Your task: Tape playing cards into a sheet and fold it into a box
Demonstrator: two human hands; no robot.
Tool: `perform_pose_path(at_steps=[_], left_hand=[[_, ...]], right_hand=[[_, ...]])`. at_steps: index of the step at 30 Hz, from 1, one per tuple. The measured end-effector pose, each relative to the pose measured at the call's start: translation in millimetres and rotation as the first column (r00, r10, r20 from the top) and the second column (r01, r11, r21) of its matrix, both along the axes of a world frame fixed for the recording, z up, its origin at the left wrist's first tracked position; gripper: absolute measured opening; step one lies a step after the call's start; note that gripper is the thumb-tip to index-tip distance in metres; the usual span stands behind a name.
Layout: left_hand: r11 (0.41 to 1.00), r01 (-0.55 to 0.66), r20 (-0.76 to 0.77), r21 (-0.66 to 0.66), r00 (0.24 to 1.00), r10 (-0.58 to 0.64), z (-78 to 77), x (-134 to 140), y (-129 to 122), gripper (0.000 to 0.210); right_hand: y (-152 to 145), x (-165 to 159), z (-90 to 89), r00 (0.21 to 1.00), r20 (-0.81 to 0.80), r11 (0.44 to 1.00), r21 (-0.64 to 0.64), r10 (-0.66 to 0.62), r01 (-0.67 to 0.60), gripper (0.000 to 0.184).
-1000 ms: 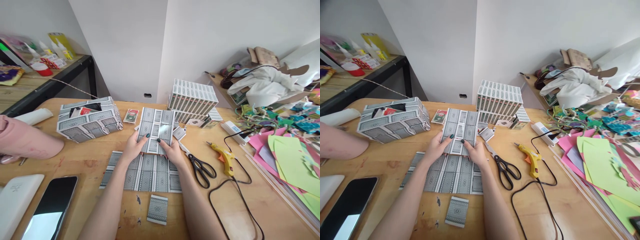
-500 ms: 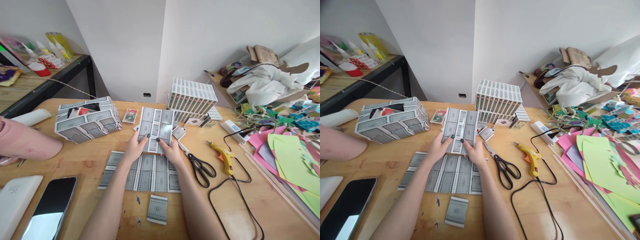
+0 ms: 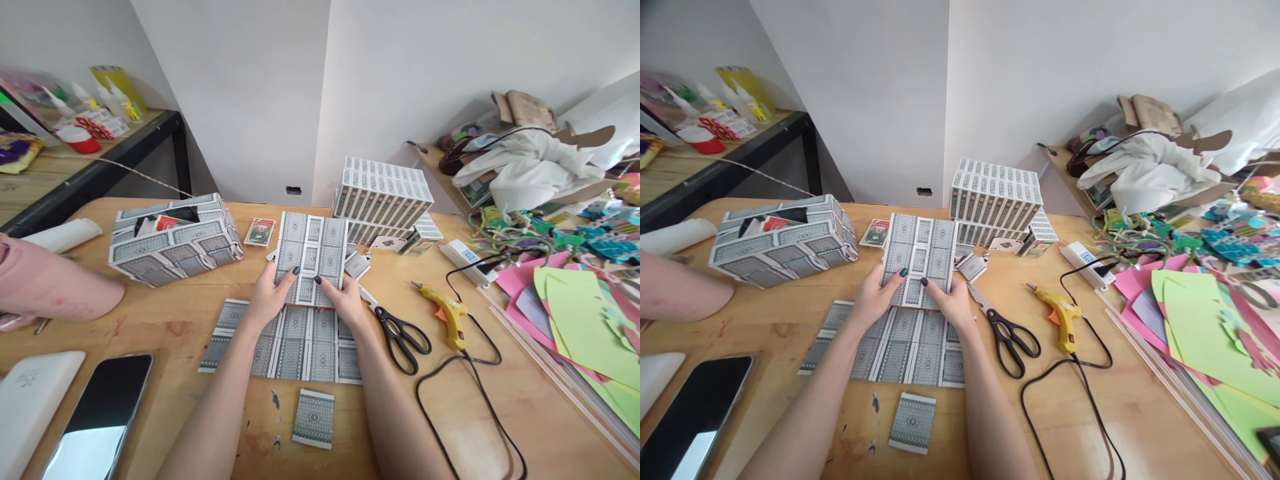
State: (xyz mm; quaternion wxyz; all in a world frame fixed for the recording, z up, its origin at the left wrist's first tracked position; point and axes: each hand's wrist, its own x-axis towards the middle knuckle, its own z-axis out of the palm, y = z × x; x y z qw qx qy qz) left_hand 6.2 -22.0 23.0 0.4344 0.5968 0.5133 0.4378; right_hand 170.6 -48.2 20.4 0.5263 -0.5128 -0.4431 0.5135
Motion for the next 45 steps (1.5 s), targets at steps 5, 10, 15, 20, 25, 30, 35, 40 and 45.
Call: perform_pose_path(at_steps=[5, 10, 15, 20, 25, 30, 35, 40, 45], left_hand=[[0.996, 0.053, 0.003, -0.070, 0.999, -0.053, 5.5, 3, -5, 0.045], [0.992, 0.077, 0.051, -0.097, 0.996, -0.072, -1.2, 1, -2, 0.040], [0.997, 0.004, 0.067, -0.074, 0.998, 0.001, -4.9, -1, 4, 0.036], [0.999, -0.037, -0.026, -0.024, 0.999, 0.037, -2.7, 2, 2, 0.037], [0.999, -0.033, -0.078, -0.010, 0.996, 0.032, -4.9, 3, 0, 0.039], [1.000, -0.025, -0.072, -0.001, 0.997, 0.025, -3.5, 4, 0, 0.039], [1.000, -0.027, -0.084, -0.007, 0.996, 0.026, -2.0, 5, -1, 0.037], [1.000, -0.027, -0.080, 0.008, 0.996, 0.027, -4.4, 7, -1, 0.034], [1.000, -0.022, -0.127, 0.011, 0.992, 0.023, -5.0, 7, -1, 0.031]], right_hand=[[9, 5, -5.7, 0.983, -0.040, 0.978, 0.099, -0.178, 0.181, 0.039], [9, 2, -9.4, 0.974, -0.006, 0.961, 0.160, -0.229, 0.227, 0.034], [4, -2, -2.5, 0.988, -0.018, 0.979, 0.132, -0.154, 0.155, 0.029], [5, -4, -5.4, 0.984, -0.115, 0.989, 0.041, -0.134, 0.140, 0.032], [6, -4, -8.9, 0.983, -0.095, 0.981, 0.094, -0.158, 0.167, 0.030], [4, -3, -8.3, 0.975, 0.072, 0.970, 0.139, -0.211, 0.200, 0.029], [4, -4, -7.5, 0.974, 0.087, 0.968, 0.158, -0.208, 0.193, 0.029], [4, -5, -8.2, 0.976, 0.070, 0.968, 0.162, -0.205, 0.192, 0.028], [4, -4, -10.3, 0.971, 0.104, 0.965, 0.176, -0.215, 0.195, 0.029]])
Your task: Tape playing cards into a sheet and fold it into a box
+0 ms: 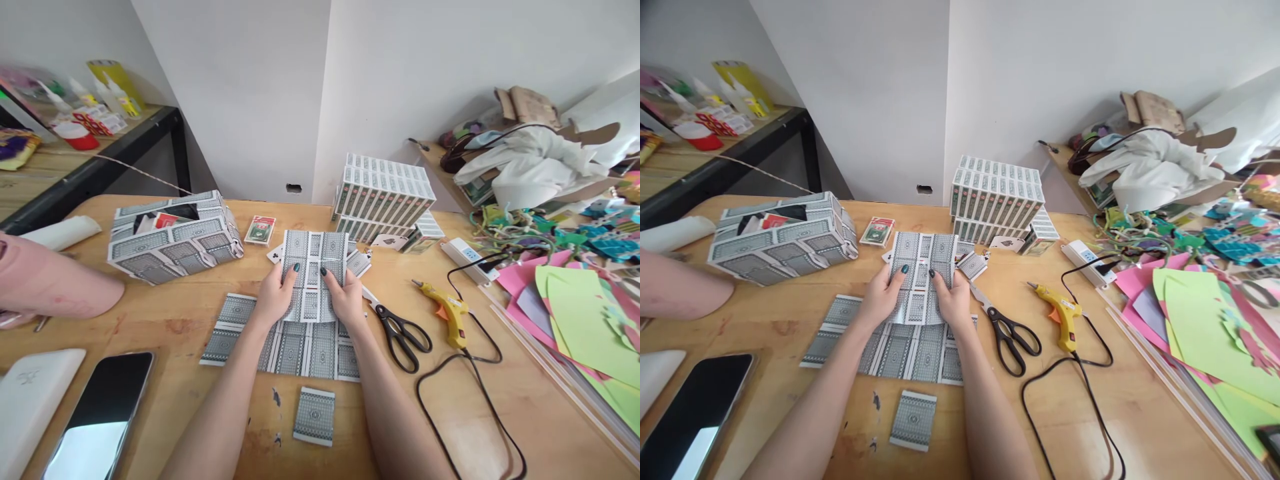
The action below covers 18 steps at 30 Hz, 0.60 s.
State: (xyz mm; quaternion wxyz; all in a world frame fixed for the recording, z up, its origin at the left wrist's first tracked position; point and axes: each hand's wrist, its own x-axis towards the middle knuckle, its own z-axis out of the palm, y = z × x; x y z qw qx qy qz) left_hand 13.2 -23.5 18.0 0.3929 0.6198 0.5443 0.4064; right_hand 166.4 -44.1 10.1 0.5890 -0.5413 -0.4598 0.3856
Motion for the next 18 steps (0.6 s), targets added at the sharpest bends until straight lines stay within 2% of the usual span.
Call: perform_pose_path(at_steps=[5, 9, 12, 15, 18], left_hand=[[1.000, -0.007, -0.031, -0.004, 1.000, 0.007, 1.8, 0, 0, 0.029], [1.000, 0.004, 0.062, -0.009, 0.998, -0.003, 3.3, 2, 1, 0.034], [1.000, -0.003, 0.124, -0.018, 0.992, 0.005, 5.3, 0, 2, 0.037], [0.997, -0.072, 0.108, -0.010, 0.991, 0.073, 8.0, -6, 5, 0.037], [0.984, -0.179, 0.089, 0.015, 0.980, 0.177, 9.4, -13, 8, 0.036]], right_hand=[[0, 0, 0.8, 1.000, 0.020, 1.000, 0.006, 0.002, -0.002, 0.031], [0, 0, 4.4, 1.000, -0.030, 1.000, -0.009, -0.010, 0.009, 0.032], [-1, 0, 7.5, 0.992, -0.130, 0.999, -0.036, 0.009, -0.014, 0.031], [-2, 2, 9.3, 0.959, -0.247, 0.982, -0.094, 0.137, -0.165, 0.032], [-4, 3, 8.8, 0.898, -0.281, 0.899, -0.184, 0.339, -0.397, 0.030]])
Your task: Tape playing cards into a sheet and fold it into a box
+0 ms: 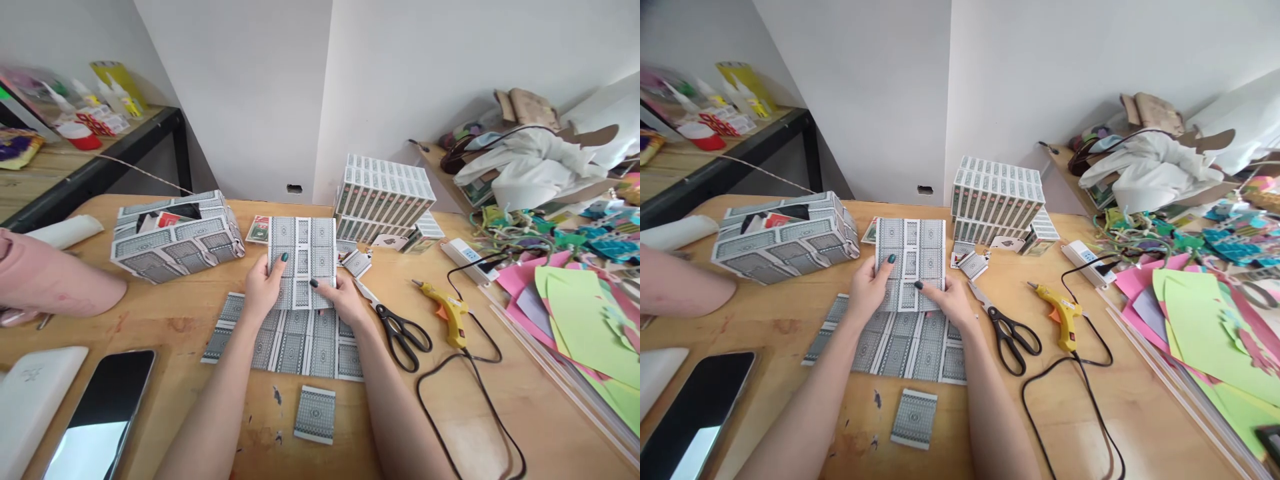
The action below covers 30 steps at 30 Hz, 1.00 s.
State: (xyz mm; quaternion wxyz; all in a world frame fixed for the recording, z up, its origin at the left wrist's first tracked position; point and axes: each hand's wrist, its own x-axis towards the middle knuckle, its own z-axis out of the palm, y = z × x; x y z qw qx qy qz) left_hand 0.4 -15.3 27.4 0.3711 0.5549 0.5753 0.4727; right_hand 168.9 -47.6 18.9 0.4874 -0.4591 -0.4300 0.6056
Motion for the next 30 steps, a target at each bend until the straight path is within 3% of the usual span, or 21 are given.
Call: perform_pose_path(at_steps=[2, 6, 9, 13, 20, 30], left_hand=[[1.000, -0.021, 0.019, -0.003, 1.000, 0.022, -0.6, -2, 1, 0.038], [0.982, 0.153, 0.129, -0.110, 0.982, -0.139, -3.5, -2, 2, 0.043], [0.965, 0.231, 0.101, -0.127, 0.970, -0.219, -4.2, -1, 1, 0.044], [0.981, 0.180, 0.001, -0.076, 0.984, -0.181, -3.4, 1, 0, 0.040], [0.992, 0.122, -0.072, -0.036, 0.990, -0.124, -5.7, 7, -3, 0.040], [0.983, 0.180, -0.045, -0.021, 0.982, -0.181, -6.9, 6, -4, 0.041]], right_hand=[[0, 0, -1.3, 0.997, 0.030, 0.997, -0.033, 0.068, -0.067, 0.028], [1, 1, -3.4, 0.997, 0.049, 0.997, 0.044, -0.063, 0.061, 0.028], [1, 1, -2.8, 0.995, 0.062, 0.994, 0.074, -0.080, 0.075, 0.027], [1, -1, 1.5, 0.997, 0.079, 0.999, 0.048, -0.020, 0.016, 0.029], [-2, -5, 8.8, 0.989, 0.101, 0.989, 0.110, -0.106, 0.095, 0.028], [-2, -4, 3.2, 0.991, 0.099, 0.994, 0.072, -0.090, 0.083, 0.028]])
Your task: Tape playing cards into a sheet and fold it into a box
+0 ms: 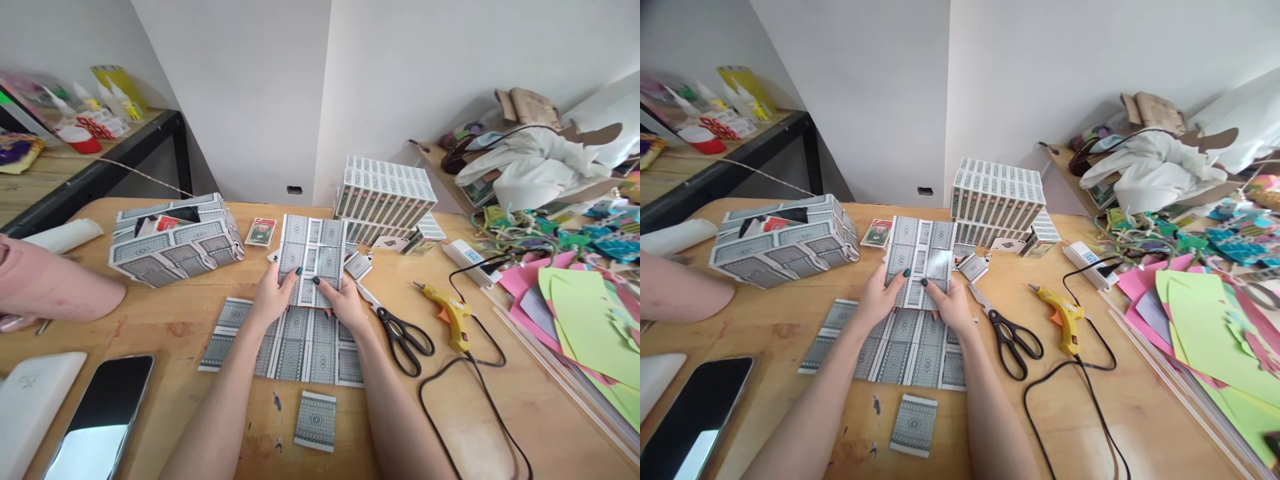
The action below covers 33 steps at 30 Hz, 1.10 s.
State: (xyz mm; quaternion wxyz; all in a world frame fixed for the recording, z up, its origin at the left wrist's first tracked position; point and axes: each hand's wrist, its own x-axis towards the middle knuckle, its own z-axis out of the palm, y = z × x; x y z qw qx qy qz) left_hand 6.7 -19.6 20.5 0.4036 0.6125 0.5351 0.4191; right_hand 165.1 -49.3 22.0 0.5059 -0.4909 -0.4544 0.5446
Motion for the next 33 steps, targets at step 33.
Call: perform_pose_path(at_steps=[33], left_hand=[[0.926, 0.077, 0.333, -0.369, 0.941, 0.054, -2.3, -2, 2, 0.047]], right_hand=[[6, 3, -9.4, 0.991, -0.133, 0.999, -0.033, 0.019, -0.024, 0.039]])
